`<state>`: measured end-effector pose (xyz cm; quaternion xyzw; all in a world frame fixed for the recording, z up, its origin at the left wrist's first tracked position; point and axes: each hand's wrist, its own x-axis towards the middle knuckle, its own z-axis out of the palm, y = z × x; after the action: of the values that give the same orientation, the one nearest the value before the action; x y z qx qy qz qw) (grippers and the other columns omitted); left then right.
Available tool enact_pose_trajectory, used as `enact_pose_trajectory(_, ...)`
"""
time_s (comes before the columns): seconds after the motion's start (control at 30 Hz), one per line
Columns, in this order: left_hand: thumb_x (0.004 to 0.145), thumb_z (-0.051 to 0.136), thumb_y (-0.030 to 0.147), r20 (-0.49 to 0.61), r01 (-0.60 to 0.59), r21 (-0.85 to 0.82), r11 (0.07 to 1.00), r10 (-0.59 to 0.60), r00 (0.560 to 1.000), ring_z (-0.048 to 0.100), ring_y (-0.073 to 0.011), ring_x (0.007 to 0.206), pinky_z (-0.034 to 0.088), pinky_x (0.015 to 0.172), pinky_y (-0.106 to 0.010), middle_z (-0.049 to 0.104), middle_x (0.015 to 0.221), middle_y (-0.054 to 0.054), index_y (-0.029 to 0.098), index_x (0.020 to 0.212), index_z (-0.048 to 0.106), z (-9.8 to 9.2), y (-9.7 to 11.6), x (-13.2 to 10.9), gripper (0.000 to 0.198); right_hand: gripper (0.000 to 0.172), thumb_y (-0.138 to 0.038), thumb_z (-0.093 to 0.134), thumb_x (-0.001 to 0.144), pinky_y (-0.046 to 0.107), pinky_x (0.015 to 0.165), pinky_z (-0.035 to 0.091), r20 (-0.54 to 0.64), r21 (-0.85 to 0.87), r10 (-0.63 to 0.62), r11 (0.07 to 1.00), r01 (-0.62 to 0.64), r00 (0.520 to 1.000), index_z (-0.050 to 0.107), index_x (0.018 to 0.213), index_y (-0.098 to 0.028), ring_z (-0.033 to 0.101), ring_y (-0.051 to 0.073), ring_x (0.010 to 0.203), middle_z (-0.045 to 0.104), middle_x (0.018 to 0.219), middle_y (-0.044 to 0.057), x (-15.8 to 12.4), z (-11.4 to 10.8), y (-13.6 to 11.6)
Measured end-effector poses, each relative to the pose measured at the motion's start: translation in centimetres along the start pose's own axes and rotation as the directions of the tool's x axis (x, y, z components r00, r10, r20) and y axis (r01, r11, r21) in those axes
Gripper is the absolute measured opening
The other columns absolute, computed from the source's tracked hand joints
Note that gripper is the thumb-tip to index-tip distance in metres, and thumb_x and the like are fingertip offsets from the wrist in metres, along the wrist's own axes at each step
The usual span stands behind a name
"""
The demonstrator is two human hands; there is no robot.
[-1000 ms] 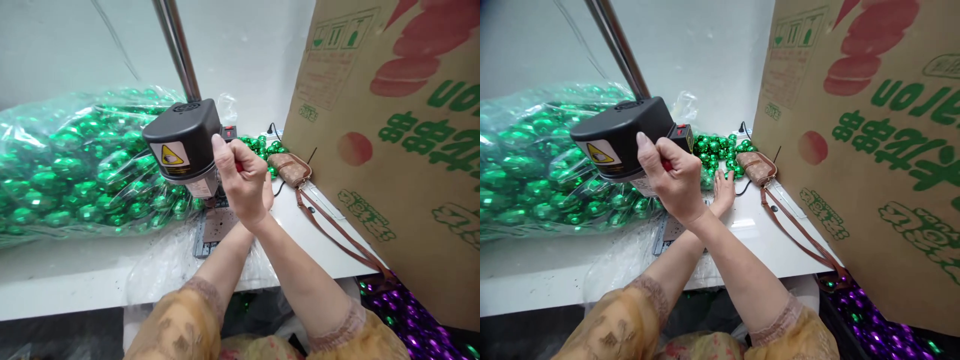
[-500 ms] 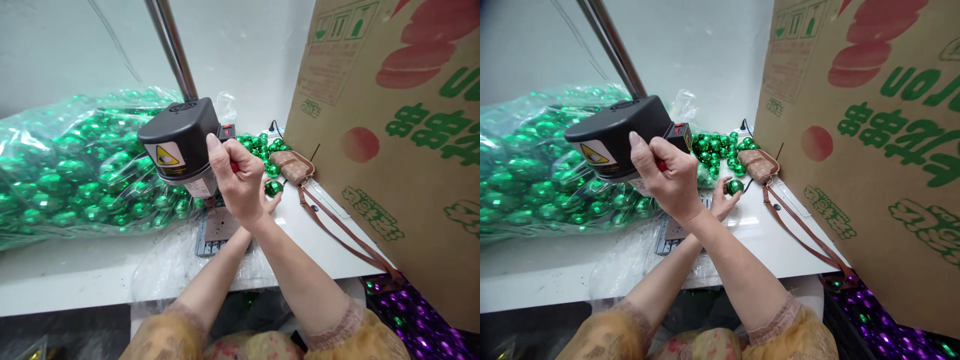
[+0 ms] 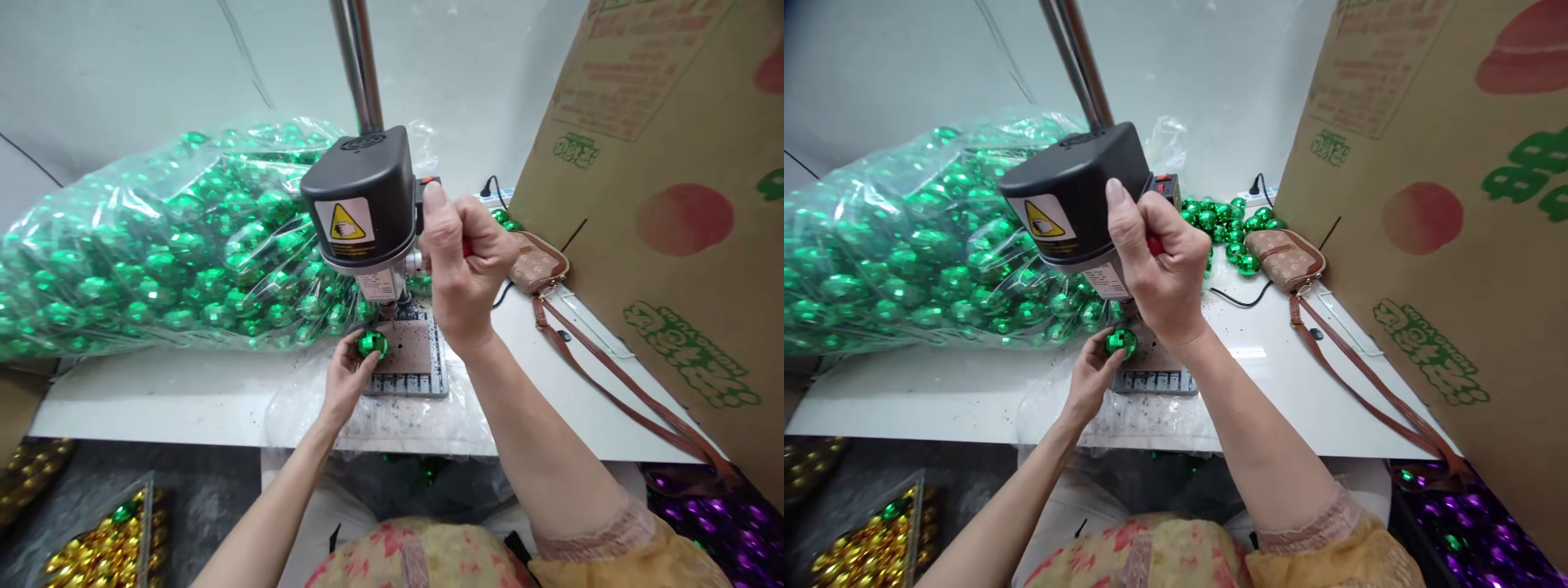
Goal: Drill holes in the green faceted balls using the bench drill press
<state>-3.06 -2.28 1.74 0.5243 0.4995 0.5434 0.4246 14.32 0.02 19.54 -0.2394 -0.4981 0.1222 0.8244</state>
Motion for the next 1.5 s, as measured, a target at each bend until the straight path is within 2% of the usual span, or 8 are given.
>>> enact_pose_trajectory(0.13,0.075,0.080,0.051,0.103,-0.030,0.085,0.996,0.021,0.994,0.068,-0.0239,0.108,0.054,0.099,-0.039,0.070,0.122,-0.010,0.019,0.129,0.061,-0.4,-0.8,2.4,0.066,0.045,-0.025,0.057,0.092,0.027,0.049,0.026,0.004,-0.081,-0.023,0.996,0.023,1.000,0.029,0.057,-0.021,0.028,0.002,0.047,0.031,0.051,-0.007,0.0,-0.1,0.1)
enact_pose_trajectory(0.3,0.077,0.079,0.046,0.186,-0.134,0.178,0.975,0.100,0.977,0.063,-0.0282,0.120,0.050,0.106,-0.042,0.070,0.124,-0.011,0.021,0.130,0.065,0.2,-1.2,3.4,0.060,0.045,-0.028,0.054,0.094,0.026,0.049,0.029,0.020,-0.160,-0.019,0.987,0.022,1.000,0.027,0.058,-0.021,0.028,0.002,0.047,0.032,0.051,-0.007,0.0,-0.1,-0.2)
enact_pose_trajectory(0.43,0.078,0.078,0.043,0.254,-0.225,0.278,0.934,0.154,0.955,0.059,-0.0282,0.124,0.043,0.111,-0.045,0.068,0.126,-0.010,0.021,0.128,0.064,0.8,-1.2,3.4,0.056,0.046,-0.028,0.056,0.093,0.026,0.050,0.026,0.010,-0.066,-0.021,0.998,0.022,1.000,0.029,0.057,-0.020,0.031,0.001,0.047,0.030,0.052,-0.007,0.0,-0.1,-0.2)
enact_pose_trajectory(0.7,0.076,0.081,0.039,0.255,-0.185,0.216,0.959,0.128,0.959,0.062,-0.0262,0.118,0.048,0.104,-0.042,0.064,0.125,-0.011,0.019,0.126,0.057,2.8,-1.5,2.2,0.059,0.045,-0.025,0.055,0.093,0.024,0.051,0.027,0.016,-0.067,-0.027,0.997,0.028,1.000,0.028,0.057,-0.019,0.033,0.000,0.046,0.031,0.051,-0.008,0.0,0.0,-0.4)
enact_pose_trajectory(0.9,0.079,0.080,0.036,0.270,-0.194,0.233,0.953,0.128,0.954,0.061,-0.0252,0.119,0.047,0.106,-0.041,0.064,0.126,-0.009,0.022,0.128,0.055,2.8,-1.3,1.9,0.057,0.045,-0.023,0.056,0.093,0.025,0.049,0.027,0.024,-0.050,-0.055,0.997,0.057,0.998,0.028,0.057,-0.019,0.033,0.000,0.045,0.032,0.050,-0.008,0.0,-0.2,-0.4)
enact_pose_trajectory(1.1,0.079,0.080,0.039,0.261,-0.198,0.210,0.957,0.140,0.955,0.063,-0.0246,0.115,0.050,0.100,-0.039,0.066,0.123,-0.009,0.021,0.126,0.056,3.0,-0.9,1.7,0.056,0.049,-0.029,0.053,0.095,0.027,0.047,0.024,0.032,-0.123,-0.144,0.982,0.146,0.989,0.026,0.056,-0.018,0.032,0.002,0.046,0.030,0.049,-0.006,-2.1,-1.2,0.5)
enact_pose_trajectory(1.33,0.079,0.080,0.038,0.255,-0.179,0.193,0.965,0.127,0.959,0.063,-0.0244,0.114,0.049,0.100,-0.037,0.065,0.121,-0.009,0.020,0.124,0.056,3.2,-0.4,1.5,0.053,0.050,-0.023,0.055,0.091,0.026,0.047,0.022,0.017,-0.011,-0.225,0.974,0.226,0.974,0.019,0.056,-0.017,0.031,0.003,0.044,0.026,0.049,-0.006,-3.4,-1.7,1.5)
enact_pose_trajectory(1.5,0.078,0.080,0.037,0.253,-0.196,0.188,0.963,0.145,0.957,0.063,-0.0238,0.113,0.049,0.099,-0.037,0.066,0.119,-0.008,0.021,0.121,0.057,3.2,-0.5,1.6,0.051,0.053,-0.032,0.055,0.091,0.029,0.045,0.023,0.016,-0.086,-0.210,0.974,0.210,0.978,0.018,0.055,-0.020,0.028,0.006,0.042,0.025,0.047,-0.005,-3.7,-2.0,1.8)
